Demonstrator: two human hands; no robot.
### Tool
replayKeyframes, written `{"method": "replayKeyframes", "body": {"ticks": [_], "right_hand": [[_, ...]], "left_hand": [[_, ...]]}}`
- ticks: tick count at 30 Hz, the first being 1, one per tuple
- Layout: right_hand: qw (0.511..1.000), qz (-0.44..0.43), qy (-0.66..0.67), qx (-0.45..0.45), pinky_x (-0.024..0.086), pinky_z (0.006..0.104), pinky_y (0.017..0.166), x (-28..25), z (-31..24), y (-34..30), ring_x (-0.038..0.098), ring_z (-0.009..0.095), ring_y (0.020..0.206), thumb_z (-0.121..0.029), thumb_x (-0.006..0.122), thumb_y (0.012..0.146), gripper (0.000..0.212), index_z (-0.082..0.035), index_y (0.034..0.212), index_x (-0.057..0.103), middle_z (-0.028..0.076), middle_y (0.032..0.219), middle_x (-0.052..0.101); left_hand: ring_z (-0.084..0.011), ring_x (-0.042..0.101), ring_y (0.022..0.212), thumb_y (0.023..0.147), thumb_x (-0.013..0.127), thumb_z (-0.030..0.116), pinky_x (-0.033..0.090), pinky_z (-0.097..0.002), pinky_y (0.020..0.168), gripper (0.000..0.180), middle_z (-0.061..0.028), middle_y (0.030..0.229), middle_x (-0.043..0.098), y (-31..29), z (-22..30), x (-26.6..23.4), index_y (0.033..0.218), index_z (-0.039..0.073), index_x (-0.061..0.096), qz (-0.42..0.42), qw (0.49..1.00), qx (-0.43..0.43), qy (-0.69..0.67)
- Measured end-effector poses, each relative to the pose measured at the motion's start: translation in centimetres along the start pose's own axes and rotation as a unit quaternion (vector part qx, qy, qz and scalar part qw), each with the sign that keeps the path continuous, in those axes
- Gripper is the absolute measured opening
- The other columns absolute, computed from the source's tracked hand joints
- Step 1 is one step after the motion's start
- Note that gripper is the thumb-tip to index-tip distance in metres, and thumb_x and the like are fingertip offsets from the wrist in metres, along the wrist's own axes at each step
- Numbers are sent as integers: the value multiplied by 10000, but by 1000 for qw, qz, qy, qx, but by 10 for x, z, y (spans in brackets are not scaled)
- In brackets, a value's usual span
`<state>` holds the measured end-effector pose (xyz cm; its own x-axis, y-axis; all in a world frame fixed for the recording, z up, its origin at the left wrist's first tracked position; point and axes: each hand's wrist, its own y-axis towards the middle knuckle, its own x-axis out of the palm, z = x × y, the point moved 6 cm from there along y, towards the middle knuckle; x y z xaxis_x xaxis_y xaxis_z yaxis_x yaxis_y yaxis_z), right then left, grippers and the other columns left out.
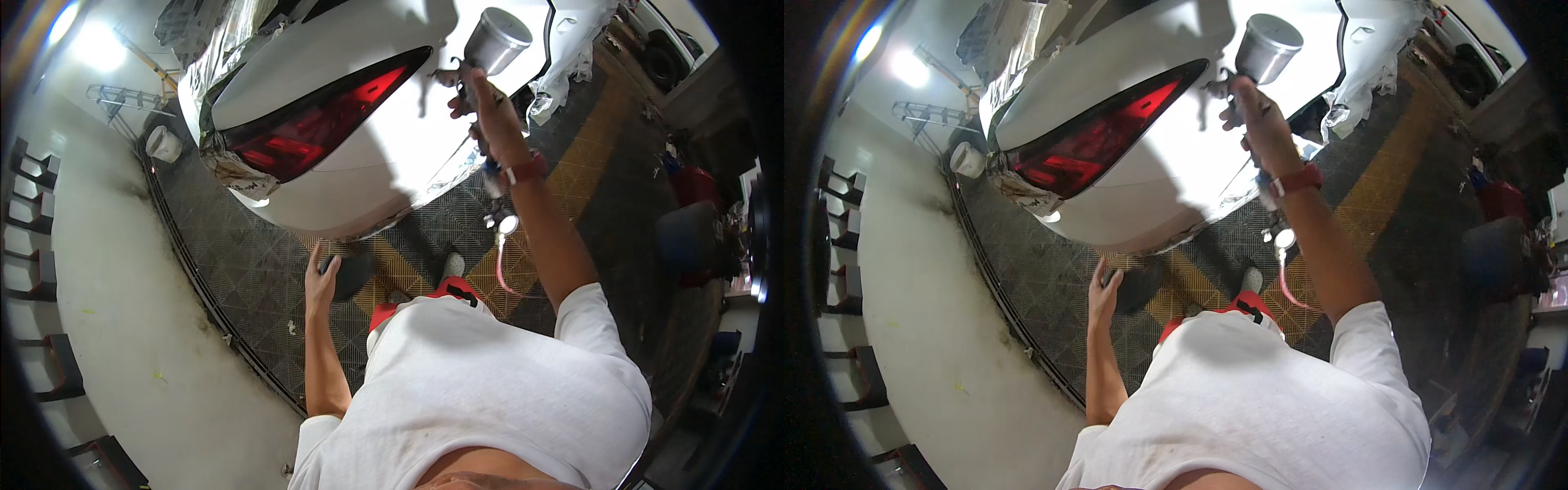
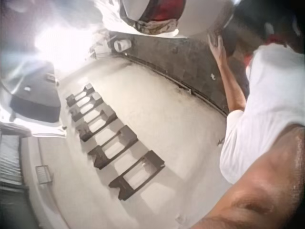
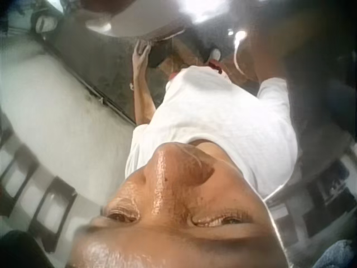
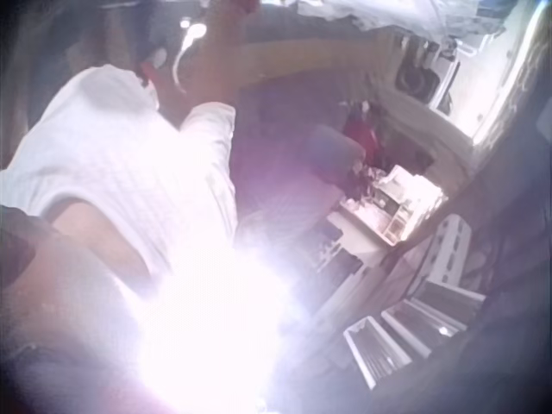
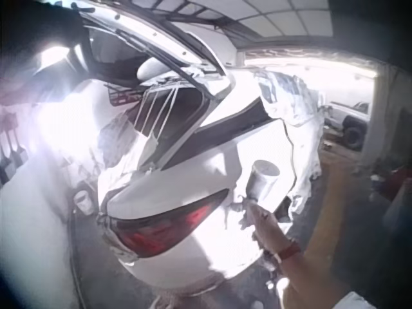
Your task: The person uses a spray gun to apply white paint to the rear bumper and trunk of a white car. They frequently wipe the painted surface with a dark cloth while moving around the vehicle. The car is masked with newspaper and plastic sheeting to protect other areas.
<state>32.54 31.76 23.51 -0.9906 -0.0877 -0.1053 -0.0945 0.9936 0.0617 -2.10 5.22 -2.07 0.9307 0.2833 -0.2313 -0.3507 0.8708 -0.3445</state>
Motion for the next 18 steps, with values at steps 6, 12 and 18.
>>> {"method": "replayKeyframes", "body": {"ticks": [6,12,18], "right_hand": [[996,54,-37,-56,432,216,486,-18,-43,20,691,84,746,-693,487,1028,660,-84,1184,686,35,857,721],[994,-97,-55,12,440,221,487,54,-60,-9,708,80,773,-699,413,1049,665,-104,1174,684,22,865,744],[960,-266,-80,-37,435,210,446,164,-99,-46,684,58,730,-751,382,1026,766,-65,1167,693,42,841,720]], "left_hand": [[-392,530,1398,926,745,437,428,-458,1154,731,-231,1532,535,-61,-184,-47,1522,74,527,52,970,-197,136],[-399,589,1340,833,797,452,466,-458,1117,748,-259,1439,613,-166,-346,-57,1434,44,615,50,910,-370,181],[-365,590,1352,843,826,460,471,-433,1118,773,-253,1434,620,-208,-440,-27,1444,29,603,11,896,-437,72]]}}
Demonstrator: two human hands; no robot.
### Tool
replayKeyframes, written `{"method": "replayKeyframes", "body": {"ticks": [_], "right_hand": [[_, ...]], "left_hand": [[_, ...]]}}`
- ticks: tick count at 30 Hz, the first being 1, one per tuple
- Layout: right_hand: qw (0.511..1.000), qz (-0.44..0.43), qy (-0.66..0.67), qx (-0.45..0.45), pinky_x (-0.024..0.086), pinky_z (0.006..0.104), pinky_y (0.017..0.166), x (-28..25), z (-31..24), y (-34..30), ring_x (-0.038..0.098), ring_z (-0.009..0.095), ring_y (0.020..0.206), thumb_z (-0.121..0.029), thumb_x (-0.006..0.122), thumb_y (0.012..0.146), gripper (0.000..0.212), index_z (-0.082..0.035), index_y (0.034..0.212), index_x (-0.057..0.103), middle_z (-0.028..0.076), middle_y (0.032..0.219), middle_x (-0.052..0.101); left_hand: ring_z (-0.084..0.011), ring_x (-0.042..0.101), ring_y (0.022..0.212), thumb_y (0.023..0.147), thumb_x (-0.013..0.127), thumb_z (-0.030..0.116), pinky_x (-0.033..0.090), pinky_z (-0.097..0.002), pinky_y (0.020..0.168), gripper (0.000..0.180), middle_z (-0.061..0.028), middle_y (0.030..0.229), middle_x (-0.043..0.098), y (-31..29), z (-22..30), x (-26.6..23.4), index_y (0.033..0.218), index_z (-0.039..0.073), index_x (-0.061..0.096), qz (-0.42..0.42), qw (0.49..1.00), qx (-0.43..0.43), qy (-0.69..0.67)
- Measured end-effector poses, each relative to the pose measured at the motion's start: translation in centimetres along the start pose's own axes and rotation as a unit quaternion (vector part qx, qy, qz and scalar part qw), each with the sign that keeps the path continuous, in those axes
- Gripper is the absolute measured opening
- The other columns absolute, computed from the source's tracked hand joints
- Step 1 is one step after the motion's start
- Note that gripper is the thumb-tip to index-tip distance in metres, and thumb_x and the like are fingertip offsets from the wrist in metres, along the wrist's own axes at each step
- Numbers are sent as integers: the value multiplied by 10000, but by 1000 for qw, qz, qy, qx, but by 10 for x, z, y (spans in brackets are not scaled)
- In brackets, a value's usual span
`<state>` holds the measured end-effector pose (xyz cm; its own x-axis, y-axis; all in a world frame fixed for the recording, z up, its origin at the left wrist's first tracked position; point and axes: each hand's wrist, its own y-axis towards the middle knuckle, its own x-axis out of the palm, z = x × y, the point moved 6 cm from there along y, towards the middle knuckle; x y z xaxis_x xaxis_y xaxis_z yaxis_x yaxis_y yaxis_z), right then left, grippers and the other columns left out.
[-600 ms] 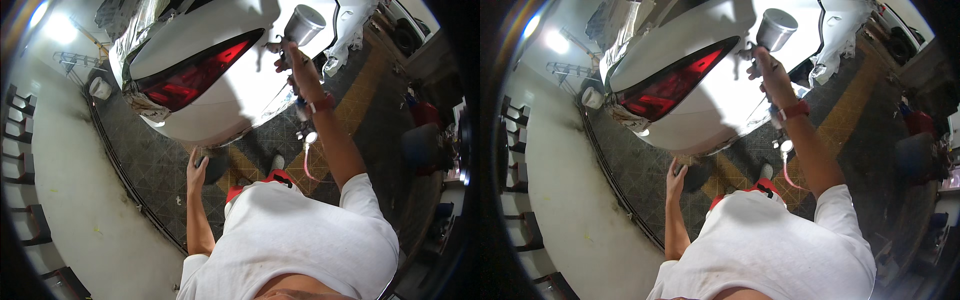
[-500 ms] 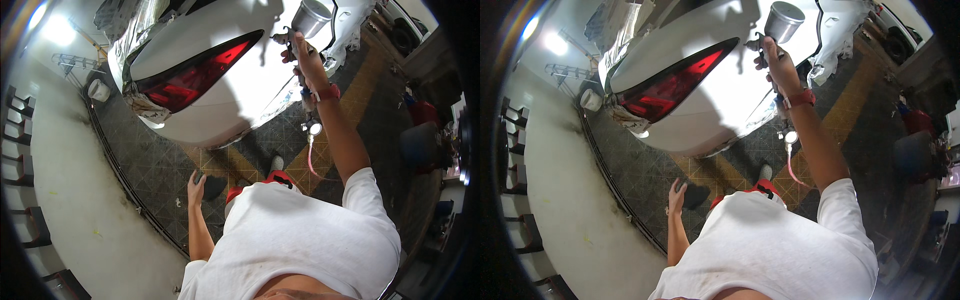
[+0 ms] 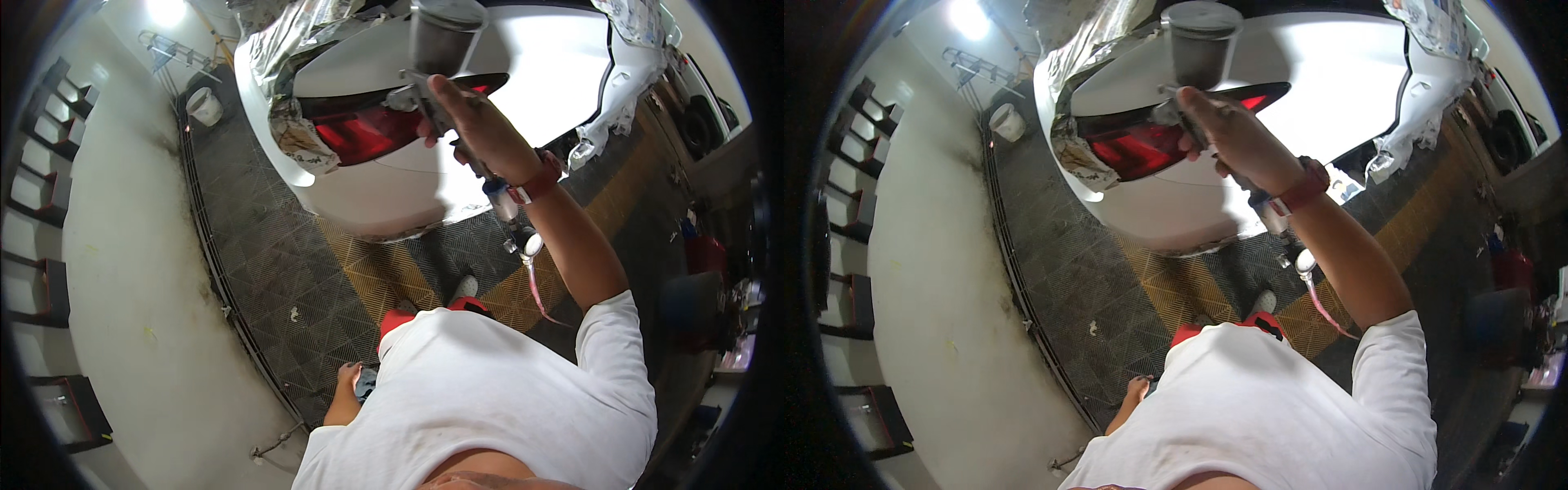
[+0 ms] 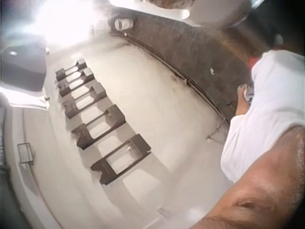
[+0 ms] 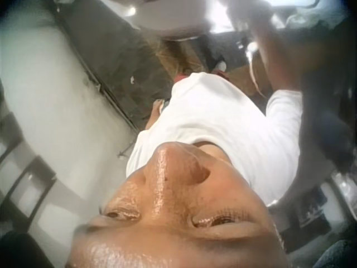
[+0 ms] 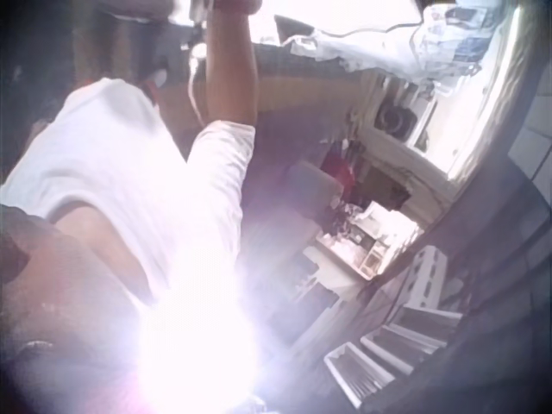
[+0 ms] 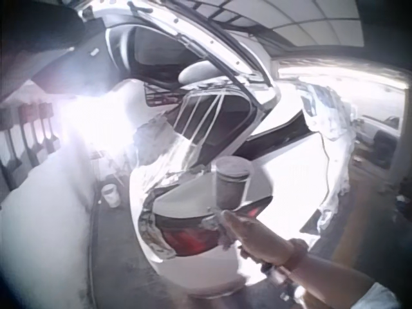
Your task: The person uses a spray gun to apply white paint to the rear bumper and trunk of a white car. They frequently wipe the painted surface with a dark cloth while moving around the vehicle. The car is masked with newspaper and plastic sheeting to protect other areas.
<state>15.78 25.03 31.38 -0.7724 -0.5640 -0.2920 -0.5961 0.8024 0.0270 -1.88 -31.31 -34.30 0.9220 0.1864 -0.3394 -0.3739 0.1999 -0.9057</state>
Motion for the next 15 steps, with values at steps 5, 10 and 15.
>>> {"method": "replayKeyframes", "body": {"ticks": [5,10,15], "right_hand": [[995,-55,-71,-33,453,231,442,67,-30,32,596,72,582,-688,447,1042,707,-46,1236,672,49,797,683],[991,-58,-99,-67,469,276,435,96,-50,61,586,113,501,-665,473,1042,684,-17,1165,658,65,748,664],[987,-94,-122,-47,525,329,479,92,-70,63,619,182,499,-672,437,1046,713,9,1068,647,100,693,660]], "left_hand": [[-332,633,1292,856,825,393,492,-431,1070,720,-228,1348,683,-3,1,29,1432,18,610,23,967,40,-249],[-268,709,1062,871,804,321,531,-391,949,615,-168,1168,748,-40,71,16,1393,35,650,101,973,55,-200],[-326,653,1250,855,799,381,482,-399,1068,616,-213,1323,695,-59,106,-3,1366,59,679,83,971,71,-212]]}}
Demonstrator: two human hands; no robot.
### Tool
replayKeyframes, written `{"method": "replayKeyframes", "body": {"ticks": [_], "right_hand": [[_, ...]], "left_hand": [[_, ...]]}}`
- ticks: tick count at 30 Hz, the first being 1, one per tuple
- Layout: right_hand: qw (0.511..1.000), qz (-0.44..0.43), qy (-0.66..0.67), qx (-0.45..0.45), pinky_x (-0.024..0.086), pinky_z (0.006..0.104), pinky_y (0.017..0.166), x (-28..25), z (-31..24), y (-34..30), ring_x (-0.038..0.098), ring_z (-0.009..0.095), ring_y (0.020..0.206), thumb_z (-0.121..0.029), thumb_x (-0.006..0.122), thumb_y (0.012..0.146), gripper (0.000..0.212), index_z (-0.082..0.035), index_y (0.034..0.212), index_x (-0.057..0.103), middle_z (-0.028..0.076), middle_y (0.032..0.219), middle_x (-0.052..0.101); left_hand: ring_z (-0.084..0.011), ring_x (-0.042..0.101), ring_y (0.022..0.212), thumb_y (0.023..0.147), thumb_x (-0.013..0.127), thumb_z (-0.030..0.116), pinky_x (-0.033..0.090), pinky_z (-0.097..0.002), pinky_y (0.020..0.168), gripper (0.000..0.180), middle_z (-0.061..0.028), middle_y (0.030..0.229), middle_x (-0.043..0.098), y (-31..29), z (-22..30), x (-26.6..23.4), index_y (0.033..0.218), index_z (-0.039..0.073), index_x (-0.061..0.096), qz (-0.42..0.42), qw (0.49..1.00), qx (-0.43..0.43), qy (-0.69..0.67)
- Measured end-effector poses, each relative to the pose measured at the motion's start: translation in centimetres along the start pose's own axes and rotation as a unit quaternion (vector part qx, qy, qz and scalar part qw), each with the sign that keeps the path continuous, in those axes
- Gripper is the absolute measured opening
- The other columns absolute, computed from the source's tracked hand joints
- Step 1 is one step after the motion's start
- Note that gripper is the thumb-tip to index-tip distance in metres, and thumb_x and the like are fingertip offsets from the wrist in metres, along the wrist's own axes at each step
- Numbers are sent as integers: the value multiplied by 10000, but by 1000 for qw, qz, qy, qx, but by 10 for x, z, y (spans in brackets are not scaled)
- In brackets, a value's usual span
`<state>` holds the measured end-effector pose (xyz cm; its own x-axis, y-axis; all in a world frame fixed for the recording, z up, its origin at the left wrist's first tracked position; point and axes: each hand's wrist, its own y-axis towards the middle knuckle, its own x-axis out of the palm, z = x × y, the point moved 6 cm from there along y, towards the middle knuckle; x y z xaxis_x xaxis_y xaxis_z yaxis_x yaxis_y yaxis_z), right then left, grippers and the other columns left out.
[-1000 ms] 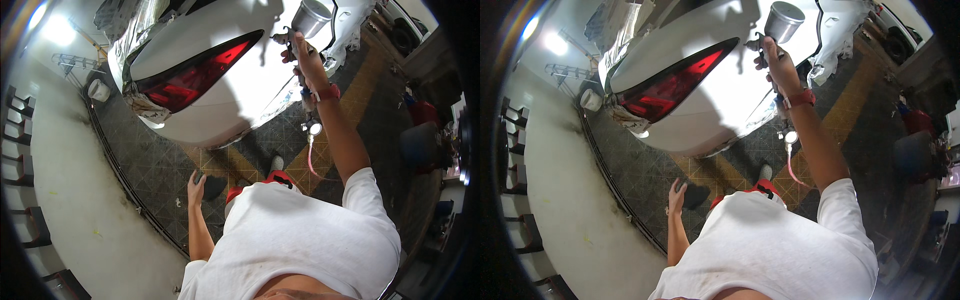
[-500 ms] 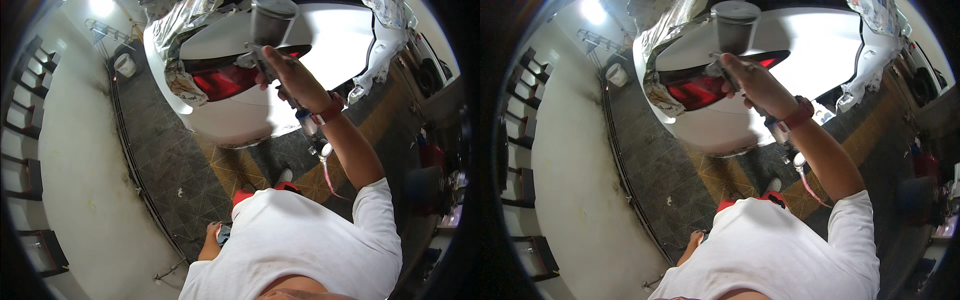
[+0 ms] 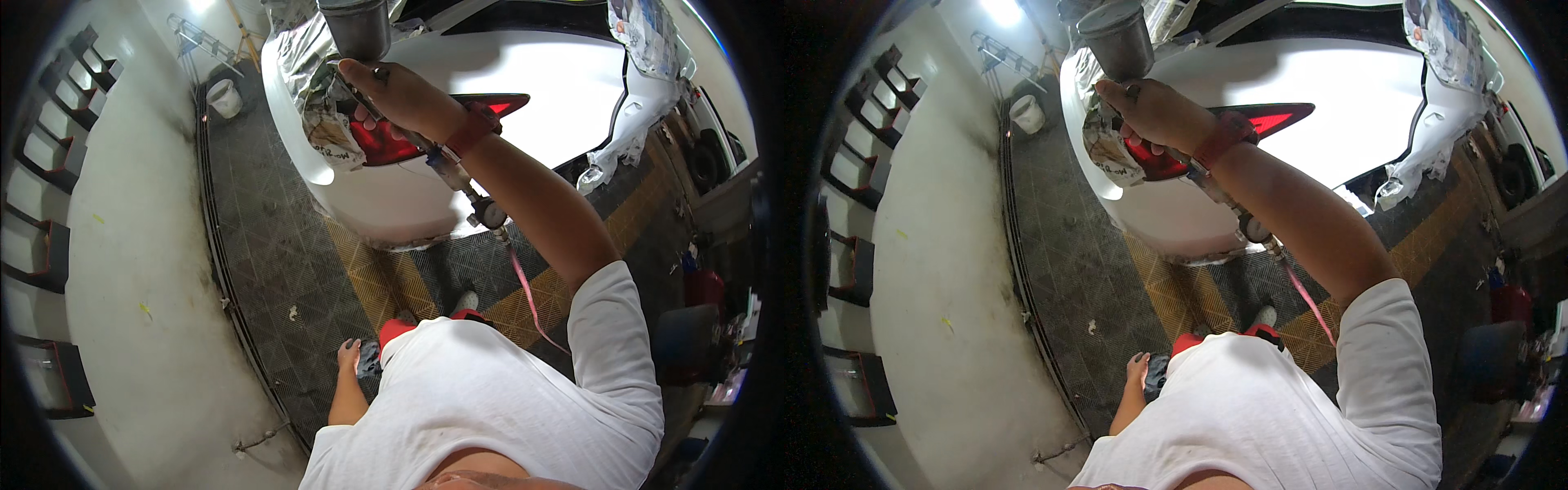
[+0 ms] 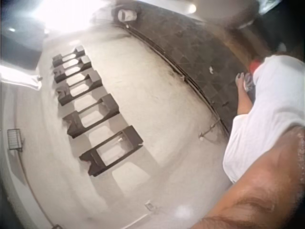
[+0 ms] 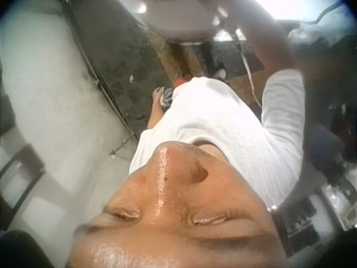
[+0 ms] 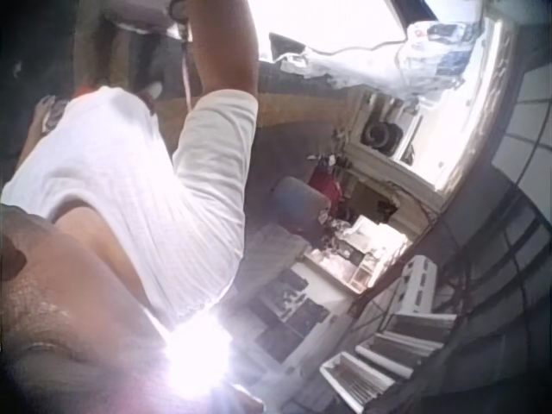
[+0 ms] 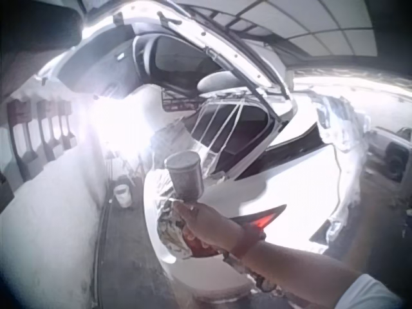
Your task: The person uses a spray gun to apply white paint to the rear bumper and trunk of a white car. They frequently wipe the painted surface with a dark cloth while moving around the vehicle. The car is masked with newspaper and plastic sheeting to protect other areas.
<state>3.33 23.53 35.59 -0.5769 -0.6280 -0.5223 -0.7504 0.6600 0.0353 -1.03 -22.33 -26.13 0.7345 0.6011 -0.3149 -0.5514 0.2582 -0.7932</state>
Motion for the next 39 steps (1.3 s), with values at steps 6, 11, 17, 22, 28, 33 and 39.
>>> {"method": "replayKeyframes", "body": {"ticks": [6,11,17,22,28,33,39], "right_hand": [[998,54,1,-13,461,260,412,-52,8,8,597,115,486,-729,459,1010,739,-27,1115,665,71,739,684],[991,121,-44,30,491,269,452,-139,24,-2,679,125,614,-807,440,965,829,-50,1231,649,78,769,703],[961,179,-169,123,483,215,486,-211,14,-36,706,76,675,-528,592,1040,379,-182,1118,725,82,792,733],[952,215,-214,45,543,322,475,-219,49,-26,685,151,635,-871,433,920,902,-28,1129,675,92,722,662],[985,141,-96,23,535,370,453,-172,43,2,692,204,612,-828,438,943,852,-13,1008,677,117,735,689],[987,88,-130,18,541,363,475,-149,13,25,693,186,618,-806,399,973,839,-24,1032,699,103,721,691],[997,32,-33,58,527,322,527,-130,19,13,647,166,587,-748,370,1012,795,-33,998,717,69,780,739]], "left_hand": [[-328,654,1258,848,803,392,488,-406,1068,584,-199,1354,687,27,-33,-22,1332,78,711,33,996,3,84],[-341,639,1284,830,825,397,486,-423,1080,625,-181,1385,677,54,-76,-24,1369,110,694,-28,998,-20,53],[-322,625,1309,815,847,396,486,-429,1079,651,-196,1407,659,52,-79,-16,1378,110,687,-54,996,-44,51],[-340,628,1299,822,839,380,484,-412,1083,591,-219,1390,661,56,-45,-12,1333,111,717,-20,996,-14,86],[-365,625,1294,842,811,425,486,-434,1082,580,-217,1387,661,28,23,-3,1329,122,721,-2,984,36,172],[-361,640,1273,856,816,388,490,-429,1070,559,-216,1365,675,28,39,-2,1335,118,716,25,988,39,147],[-359,633,1279,859,819,366,486,-434,1075,598,-220,1377,668,1,20,12,1338,31,693,-10,985,7,174]]}}
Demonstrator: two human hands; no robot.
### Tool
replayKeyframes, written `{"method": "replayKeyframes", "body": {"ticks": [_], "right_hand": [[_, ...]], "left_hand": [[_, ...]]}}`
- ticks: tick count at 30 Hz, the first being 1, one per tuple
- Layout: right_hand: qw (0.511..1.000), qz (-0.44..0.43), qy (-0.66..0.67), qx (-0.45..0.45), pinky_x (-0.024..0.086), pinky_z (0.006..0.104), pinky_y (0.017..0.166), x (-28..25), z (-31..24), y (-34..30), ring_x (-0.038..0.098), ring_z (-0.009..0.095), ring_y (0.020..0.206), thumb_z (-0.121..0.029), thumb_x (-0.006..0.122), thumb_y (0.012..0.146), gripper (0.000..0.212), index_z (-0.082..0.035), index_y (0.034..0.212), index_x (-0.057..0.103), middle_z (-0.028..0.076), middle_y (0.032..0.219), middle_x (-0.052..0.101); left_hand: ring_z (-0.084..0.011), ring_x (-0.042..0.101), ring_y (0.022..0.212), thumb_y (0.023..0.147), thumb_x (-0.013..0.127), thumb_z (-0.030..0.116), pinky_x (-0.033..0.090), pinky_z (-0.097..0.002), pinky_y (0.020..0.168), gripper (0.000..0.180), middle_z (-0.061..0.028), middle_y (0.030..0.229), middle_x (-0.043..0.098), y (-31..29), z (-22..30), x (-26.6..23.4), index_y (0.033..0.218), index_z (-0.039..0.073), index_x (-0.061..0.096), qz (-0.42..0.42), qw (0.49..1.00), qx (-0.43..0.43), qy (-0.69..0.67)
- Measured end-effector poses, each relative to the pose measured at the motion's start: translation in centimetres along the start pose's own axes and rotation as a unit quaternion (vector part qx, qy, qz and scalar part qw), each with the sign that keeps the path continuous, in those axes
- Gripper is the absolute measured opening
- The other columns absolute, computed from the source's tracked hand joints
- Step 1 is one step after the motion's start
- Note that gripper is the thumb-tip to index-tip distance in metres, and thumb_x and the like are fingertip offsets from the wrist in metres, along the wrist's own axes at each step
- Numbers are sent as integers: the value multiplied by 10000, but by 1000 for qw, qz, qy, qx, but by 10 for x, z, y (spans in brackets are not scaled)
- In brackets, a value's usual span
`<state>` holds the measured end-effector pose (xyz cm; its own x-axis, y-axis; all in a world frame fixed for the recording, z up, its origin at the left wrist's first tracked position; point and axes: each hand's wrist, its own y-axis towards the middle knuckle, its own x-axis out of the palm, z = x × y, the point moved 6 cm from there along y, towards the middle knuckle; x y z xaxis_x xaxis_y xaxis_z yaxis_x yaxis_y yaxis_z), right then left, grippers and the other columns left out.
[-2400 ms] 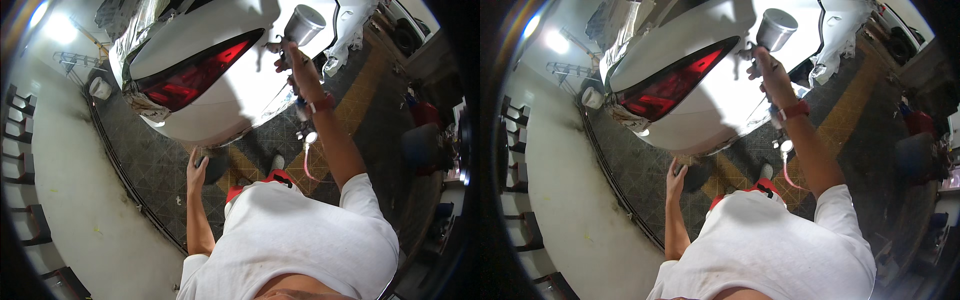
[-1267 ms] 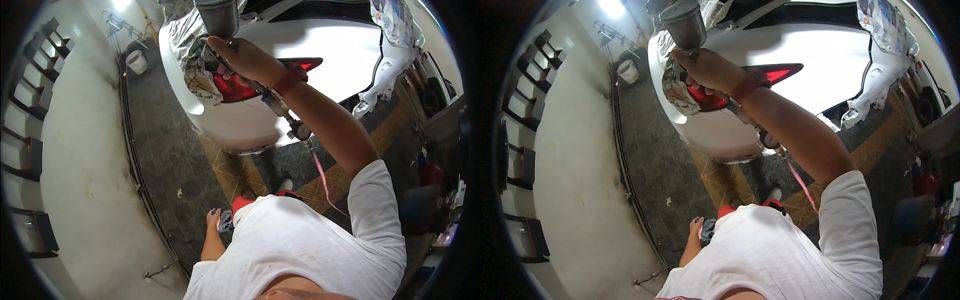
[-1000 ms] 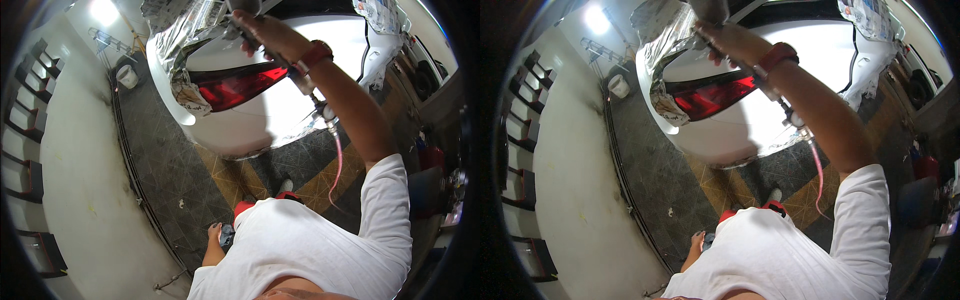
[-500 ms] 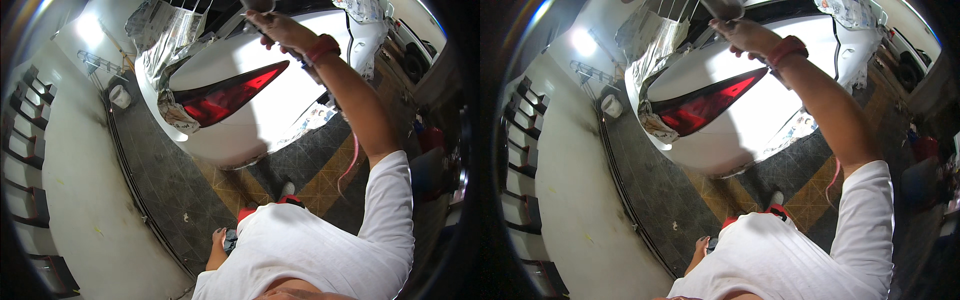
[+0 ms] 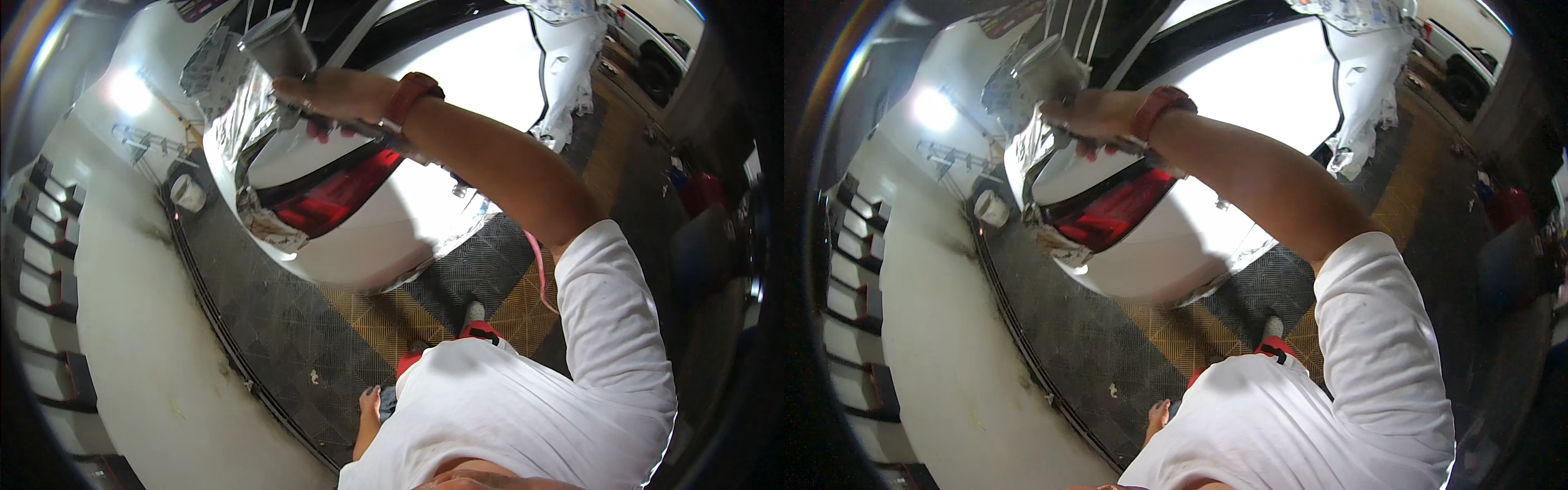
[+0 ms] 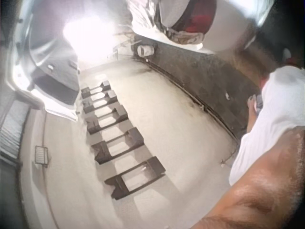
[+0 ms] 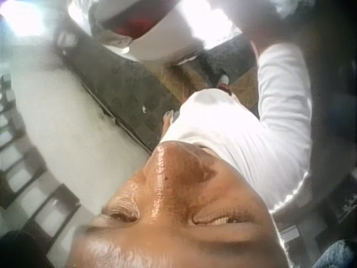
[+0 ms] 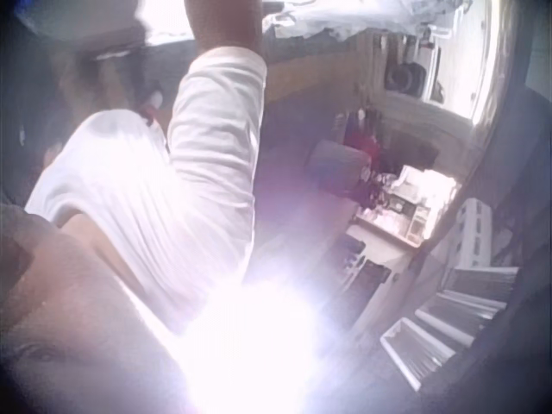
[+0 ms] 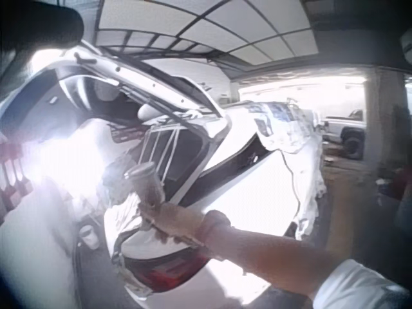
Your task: The person uses a spray gun to apply white paint to the rear bumper and trunk of a white car. They frequently wipe the painted surface with a dark cloth while moving around the vehicle. The car is masked with newspaper and plastic sheeting to protect other areas.
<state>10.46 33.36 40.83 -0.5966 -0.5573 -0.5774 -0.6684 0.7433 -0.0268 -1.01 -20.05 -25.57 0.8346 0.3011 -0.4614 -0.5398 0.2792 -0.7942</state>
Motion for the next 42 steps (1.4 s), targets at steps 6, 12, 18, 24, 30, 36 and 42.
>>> {"method": "replayKeyframes", "body": {"ticks": [6,12,18,24,30,36,42], "right_hand": [[999,23,-24,-14,531,317,500,-43,33,-23,666,163,572,-818,387,964,854,-41,1088,720,81,779,727],[990,116,-68,36,528,268,453,-142,97,-41,666,109,572,-775,388,1006,843,-125,1523,531,84,769,698],[974,204,-78,65,549,288,467,-231,155,-42,690,139,624,-763,404,1009,796,-43,1279,605,78,762,689],[968,225,-92,63,554,299,471,-308,188,-49,691,157,617,-771,388,1007,808,-1,1011,633,92,737,685],[955,286,-76,21,551,383,485,-366,230,-66,665,234,565,-719,352,1043,838,17,762,639,123,650,643],[956,282,-61,61,533,335,509,-424,281,-59,670,182,619,-715,386,1031,747,-26,978,669,82,736,667],[954,290,-52,54,489,296,494,-469,307,-54,645,143,627,-749,390,1008,769,-41,1083,680,64,762,661]], "left_hand": [[-173,663,871,911,810,154,534,-299,795,310,-86,987,722,-6,-45,18,1102,-75,725,-157,973,22,-170],[-190,671,918,914,800,186,533,-325,848,339,-87,1029,729,-10,-18,21,1133,-62,729,-126,990,7,-58],[-207,678,966,917,790,218,531,-350,900,369,-87,1071,735,-27,53,21,1164,-50,732,-32,998,37,29],[-271,683,1137,902,781,291,510,-366,975,534,-148,1287,710,-34,100,62,1324,-21,686,17,998,39,-52],[-221,689,1037,913,783,234,528,-348,913,570,-138,1153,732,-47,109,138,1371,-64,622,11,998,68,0],[-177,683,804,902,782,170,545,-336,721,439,-123,982,736,-88,110,206,1271,-44,682,-136,990,8,-48],[-188,685,821,884,780,139,553,-337,752,417,-121,988,738,-102,130,237,1249,-39,687,-174,984,-23,10]]}}
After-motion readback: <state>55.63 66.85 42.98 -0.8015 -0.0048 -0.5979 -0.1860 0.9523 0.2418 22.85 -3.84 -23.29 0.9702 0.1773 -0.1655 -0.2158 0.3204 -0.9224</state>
